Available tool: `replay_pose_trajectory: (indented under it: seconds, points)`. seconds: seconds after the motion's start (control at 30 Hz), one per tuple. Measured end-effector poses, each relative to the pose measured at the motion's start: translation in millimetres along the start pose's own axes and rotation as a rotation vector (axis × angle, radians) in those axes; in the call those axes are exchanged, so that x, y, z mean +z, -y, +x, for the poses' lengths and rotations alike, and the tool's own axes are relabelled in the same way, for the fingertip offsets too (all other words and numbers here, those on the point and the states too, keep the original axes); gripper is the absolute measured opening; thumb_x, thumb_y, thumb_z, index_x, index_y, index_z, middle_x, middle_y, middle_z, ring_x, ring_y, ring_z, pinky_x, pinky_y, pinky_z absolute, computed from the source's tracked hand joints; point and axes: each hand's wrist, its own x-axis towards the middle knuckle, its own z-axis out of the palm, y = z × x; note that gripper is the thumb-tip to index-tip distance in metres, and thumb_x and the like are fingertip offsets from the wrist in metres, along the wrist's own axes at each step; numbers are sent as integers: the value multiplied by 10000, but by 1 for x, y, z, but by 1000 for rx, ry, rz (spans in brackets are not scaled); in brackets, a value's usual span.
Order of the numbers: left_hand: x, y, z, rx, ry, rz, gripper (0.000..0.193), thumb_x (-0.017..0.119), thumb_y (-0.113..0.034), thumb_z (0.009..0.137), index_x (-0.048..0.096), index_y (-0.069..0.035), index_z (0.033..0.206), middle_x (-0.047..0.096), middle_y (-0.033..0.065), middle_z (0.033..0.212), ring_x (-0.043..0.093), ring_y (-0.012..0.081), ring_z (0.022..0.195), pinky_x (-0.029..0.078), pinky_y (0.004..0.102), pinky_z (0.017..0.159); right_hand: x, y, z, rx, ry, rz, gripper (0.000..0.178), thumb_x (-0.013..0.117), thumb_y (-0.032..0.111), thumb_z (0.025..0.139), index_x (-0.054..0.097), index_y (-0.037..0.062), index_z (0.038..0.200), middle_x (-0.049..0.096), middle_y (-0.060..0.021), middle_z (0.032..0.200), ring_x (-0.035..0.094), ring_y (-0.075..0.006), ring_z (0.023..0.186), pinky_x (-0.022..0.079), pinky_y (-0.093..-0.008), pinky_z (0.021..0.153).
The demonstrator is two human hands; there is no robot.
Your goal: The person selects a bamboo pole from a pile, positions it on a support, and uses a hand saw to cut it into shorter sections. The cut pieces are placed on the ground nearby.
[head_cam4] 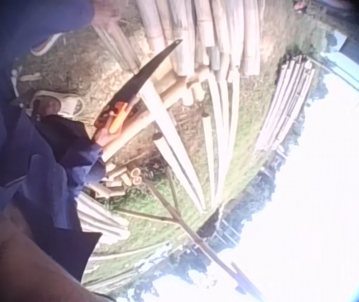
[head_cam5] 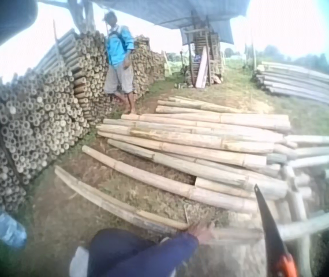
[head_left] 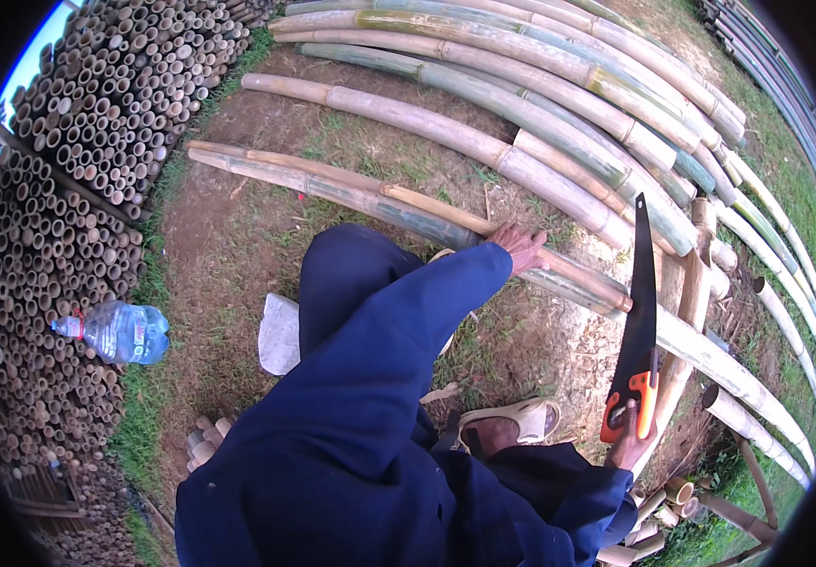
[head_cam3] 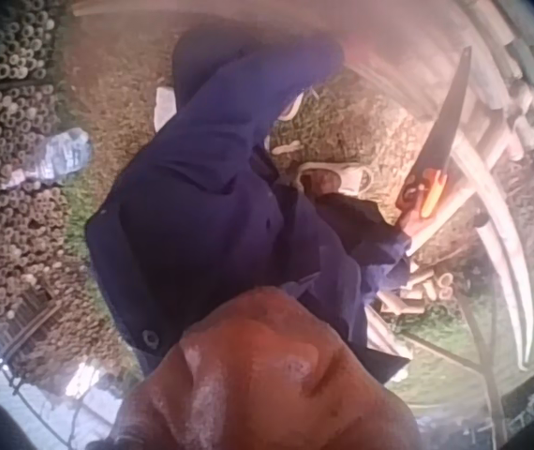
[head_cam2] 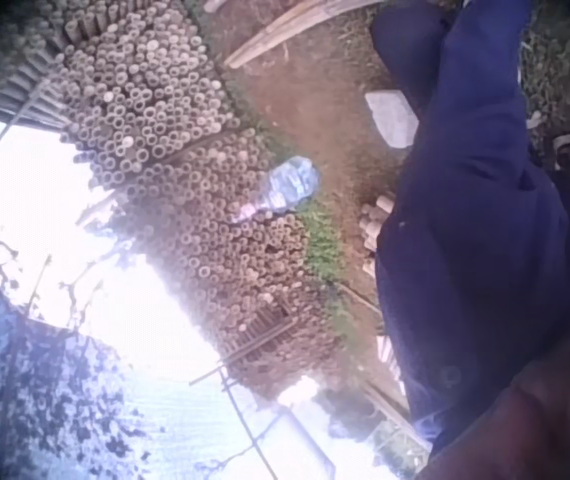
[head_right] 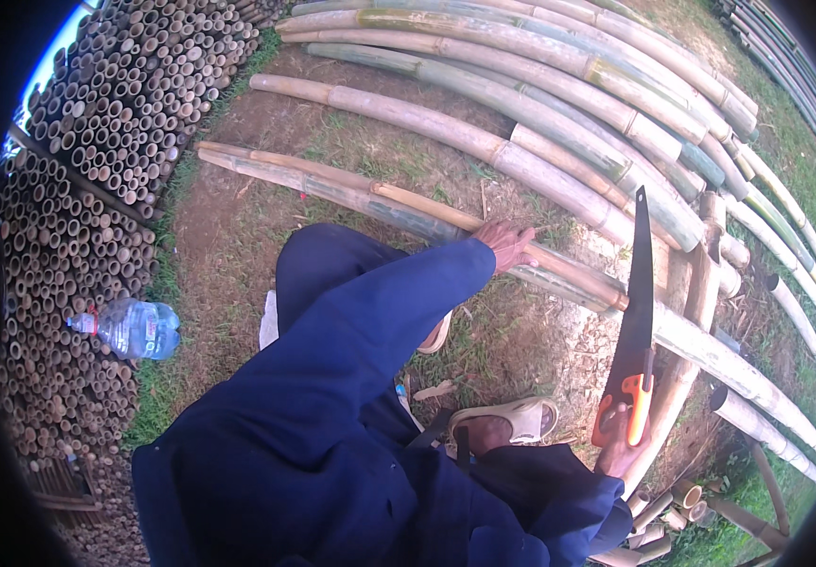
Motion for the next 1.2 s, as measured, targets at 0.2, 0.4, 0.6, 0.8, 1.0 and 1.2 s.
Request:
replay_pose_trajectory:
  seconds: [0.2, 0.4, 0.6, 0.8, 1.0, 1.2]
  points:
    - [0, -4, -3, -16, -6, -58, 688, 503, -669, 963, 482, -56, 1274, 688, 228, 1151, 599, 433, 1190, 398, 569, 1079, 4, 4, 2, -46, -22, 1, 204, 717, 192, 984, 634, 9, 949, 568, -20, 655, 532, -102, 568, 412, -251, 545]
    - [-8, -6, 6, -8, 28, -30, 650, 520, -630, 979, 490, -55, 1279, 686, 213, 1158, 602, 418, 1178, 415, 560, 1064, -3, -7, 0, -78, -38, 7, 187, 705, 180, 990, 637, 7, 977, 569, -14, 663, 527, -100, 573, 406, -250, 553]
    - [-32, 2, 12, 7, 0, -23, 558, 576, -544, 996, 506, -26, 1190, 700, 242, 1044, 677, 429, 1024, 536, 532, 885, 10, 9, -4, 53, 32, 88, 182, 737, 154, 965, 642, 3, 1006, 615, -2, 699, 547, -57, 578, 419, -215, 521]
    - [-35, 3, 30, -39, 133, 35, 607, 530, -573, 1009, 494, -39, 1295, 682, 263, 1138, 655, 441, 1072, 510, 535, 927, 25, 18, -19, 132, -17, 1, 292, 717, 160, 968, 685, -10, 1204, 658, -2, 787, 565, -74, 655, 459, -253, 596]
    - [-24, -12, 45, -70, -115, 8, 631, 573, -532, 1004, 491, -5, 1341, 621, 266, 1281, 566, 416, 1239, 437, 497, 1066, 44, -9, -25, -84, -102, -168, 221, 738, 139, 924, 697, -4, 1087, 702, -113, 787, 675, -178, 706, 530, -326, 679]
    - [-4, -70, 46, 134, 14, -24, 1133, 795, -708, 687, 421, 18, 1471, 547, 234, 1428, 480, 373, 1385, 317, 472, 1206, 60, -8, -30, -65, -115, -83, 181, 724, 154, 951, 671, -5, 1019, 637, -65, 707, 585, -137, 604, 491, -323, 599]
